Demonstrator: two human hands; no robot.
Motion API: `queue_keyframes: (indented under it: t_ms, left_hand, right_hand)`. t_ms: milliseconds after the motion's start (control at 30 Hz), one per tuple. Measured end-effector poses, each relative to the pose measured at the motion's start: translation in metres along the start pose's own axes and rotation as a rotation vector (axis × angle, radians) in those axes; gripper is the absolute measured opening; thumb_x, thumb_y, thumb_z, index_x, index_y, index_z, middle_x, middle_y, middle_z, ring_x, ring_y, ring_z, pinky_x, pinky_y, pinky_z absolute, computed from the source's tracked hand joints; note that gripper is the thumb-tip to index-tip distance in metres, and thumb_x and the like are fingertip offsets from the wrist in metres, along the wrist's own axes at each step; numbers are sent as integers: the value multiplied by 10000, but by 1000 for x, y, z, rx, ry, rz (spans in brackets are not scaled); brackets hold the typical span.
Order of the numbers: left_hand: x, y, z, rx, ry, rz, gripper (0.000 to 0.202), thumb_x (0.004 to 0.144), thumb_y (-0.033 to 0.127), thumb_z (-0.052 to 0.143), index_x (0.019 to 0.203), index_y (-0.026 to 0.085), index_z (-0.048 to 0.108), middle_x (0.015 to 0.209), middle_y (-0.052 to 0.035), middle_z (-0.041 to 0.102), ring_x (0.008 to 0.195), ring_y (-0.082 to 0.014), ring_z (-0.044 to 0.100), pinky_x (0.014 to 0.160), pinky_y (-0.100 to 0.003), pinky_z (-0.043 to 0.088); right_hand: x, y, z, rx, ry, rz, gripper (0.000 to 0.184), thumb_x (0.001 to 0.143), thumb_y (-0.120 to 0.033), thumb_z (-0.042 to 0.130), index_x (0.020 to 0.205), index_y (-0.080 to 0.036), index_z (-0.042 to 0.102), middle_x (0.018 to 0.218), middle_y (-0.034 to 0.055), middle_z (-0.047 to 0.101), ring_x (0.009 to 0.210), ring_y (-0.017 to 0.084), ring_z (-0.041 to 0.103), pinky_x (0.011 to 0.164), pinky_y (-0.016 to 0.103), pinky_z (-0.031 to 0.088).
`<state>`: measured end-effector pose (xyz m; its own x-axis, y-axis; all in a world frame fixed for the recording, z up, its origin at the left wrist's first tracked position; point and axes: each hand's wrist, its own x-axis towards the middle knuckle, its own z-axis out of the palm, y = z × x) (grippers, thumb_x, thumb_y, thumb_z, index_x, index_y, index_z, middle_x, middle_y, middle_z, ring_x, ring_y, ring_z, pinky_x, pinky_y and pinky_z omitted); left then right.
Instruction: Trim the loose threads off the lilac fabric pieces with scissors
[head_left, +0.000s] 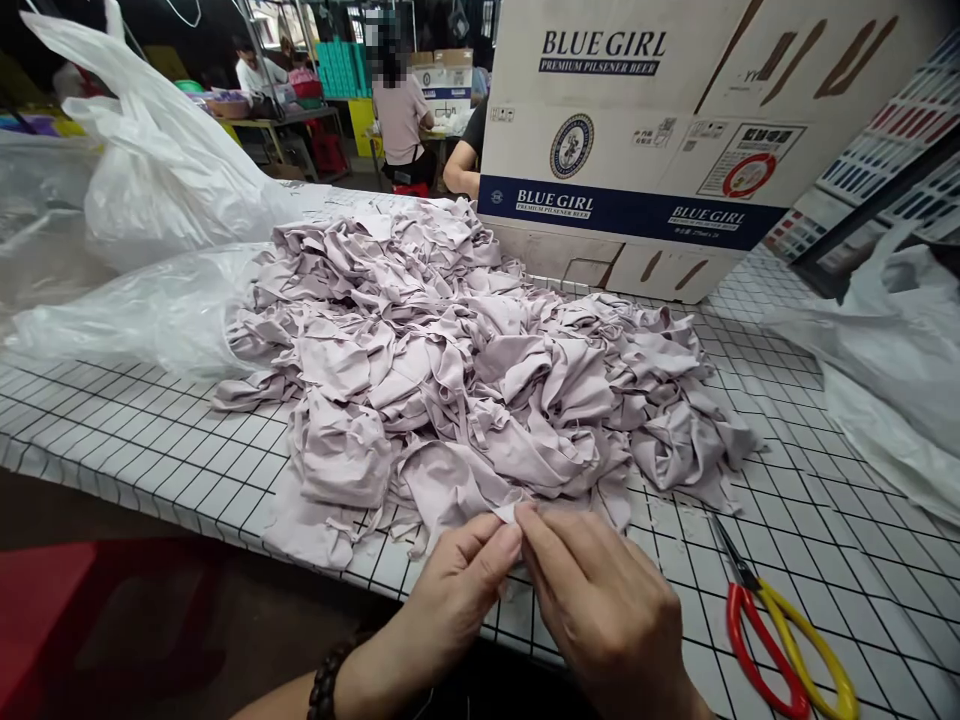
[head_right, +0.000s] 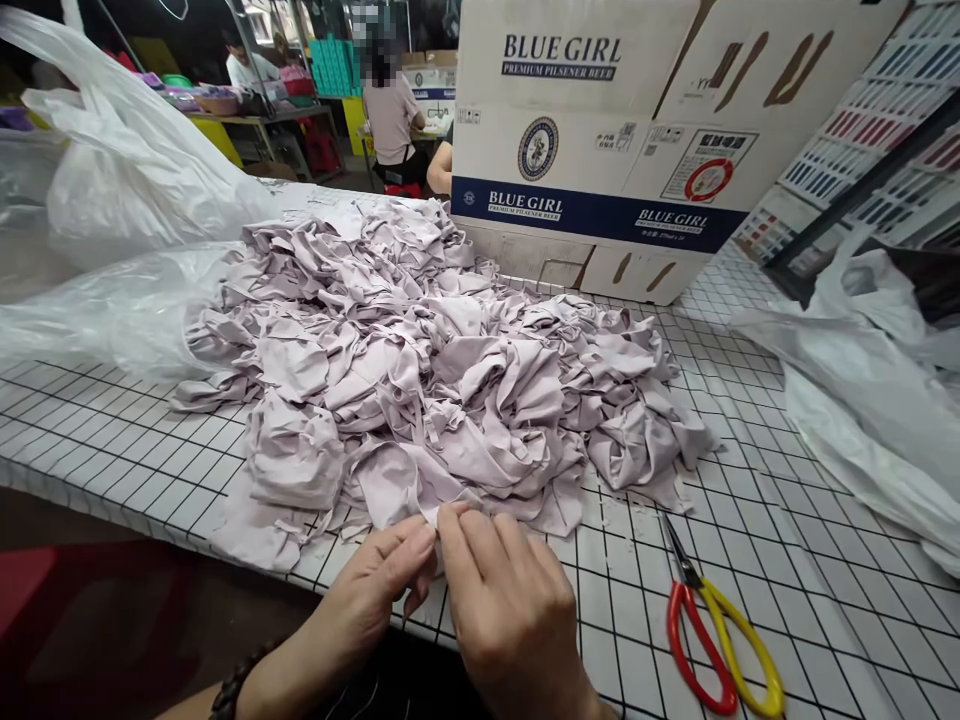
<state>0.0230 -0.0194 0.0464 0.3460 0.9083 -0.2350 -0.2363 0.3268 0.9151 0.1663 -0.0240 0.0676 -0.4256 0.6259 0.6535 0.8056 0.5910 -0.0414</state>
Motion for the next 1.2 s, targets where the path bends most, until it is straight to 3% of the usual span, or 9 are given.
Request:
queue_keyframes:
  t_ms: [267, 433, 500, 633, 733, 833, 933, 1033, 1200]
  left_hand:
    - [-7, 9, -14, -175, 52, -122, 454, 783, 502, 724, 1025, 118, 731, 753, -33, 659, 425, -7, 259, 414, -191, 173]
    - [-13, 19, -19, -199, -62, -197, 389, 829, 504, 671, 834, 116, 685, 480, 75, 440, 349, -9, 226, 355, -169, 181]
    - [-14, 22, -22, -173, -96, -204, 402, 852, 515, 636, 775, 121, 664, 420, 99, 357, 326, -18, 224, 338, -163, 205]
    - [-13, 20, -28, -105, -131, -183, 430, 841, 533, 632, 844, 107, 688, 579, -1, 590, 330, -18, 279, 331, -176, 227]
    - [-9, 14, -33, 77, -62, -34, 443, 868, 536, 589, 786, 118, 712, 621, -16, 565, 415, -54, 358, 391, -189, 290]
    - [-4, 9, -37, 412, 140, 273, 397, 892, 462, 584, 701, 151, 739, 807, -59, 539, 725, -154, 536, 659, -259, 462]
    - [-1, 6, -39, 588, 212, 409, 356, 917, 389, 562, 712, 170, 754, 1030, -97, 530, 856, -187, 552, 821, -319, 465]
    - [2, 1, -40, 459, 58, 377, 366, 944, 376, 524, 744, 160, 740, 1091, -108, 580, 654, -114, 543, 683, -283, 482]
    - [11, -11, -36, 31, -76, 183, 414, 921, 474, 550, 751, 116, 670, 679, -12, 541, 408, -31, 349, 398, -185, 290]
  right_hand:
    - [1, 14, -12, 424, -78, 178, 350, 856, -74, 493, 1169, -178, 611, 923, 82, 664, 863, 218, 607, 722, 349, 499]
    - [8, 25, 16, 451, -241, 52, 455, 883, -139, 506, 1335, -190, 515, 1253, 93, 637, 1177, 238, 550, 963, 422, 463]
    - [10, 24, 32, 538, -201, 5, 392, 904, -171, 497, 1289, -216, 558, 1219, 70, 678, 1184, 235, 555, 967, 430, 444]
    - [13, 23, 47, 623, -80, -12, 248, 930, -173, 523, 1127, -246, 655, 969, -1, 769, 1028, 211, 636, 909, 408, 398]
    - [13, 23, 48, 543, 3, -18, 229, 927, -170, 547, 1120, -217, 661, 977, -2, 775, 955, 201, 662, 893, 402, 350]
    - [9, 20, 50, 443, 14, -4, 213, 927, -194, 572, 1121, -208, 657, 993, 3, 777, 939, 204, 677, 883, 391, 334]
    - [3, 12, 54, 400, -15, 24, 214, 947, -167, 522, 1111, -196, 657, 984, 7, 777, 949, 206, 679, 876, 384, 338]
    - [0, 5, 57, 415, -30, 40, 221, 957, -167, 476, 1018, -193, 687, 940, 20, 777, 944, 211, 675, 864, 387, 361]
    - [-26, 39, 24, 427, -310, 181, 249, 956, -251, 479, 1062, -274, 703, 1035, 2, 765, 1052, 225, 660, 891, 413, 452]
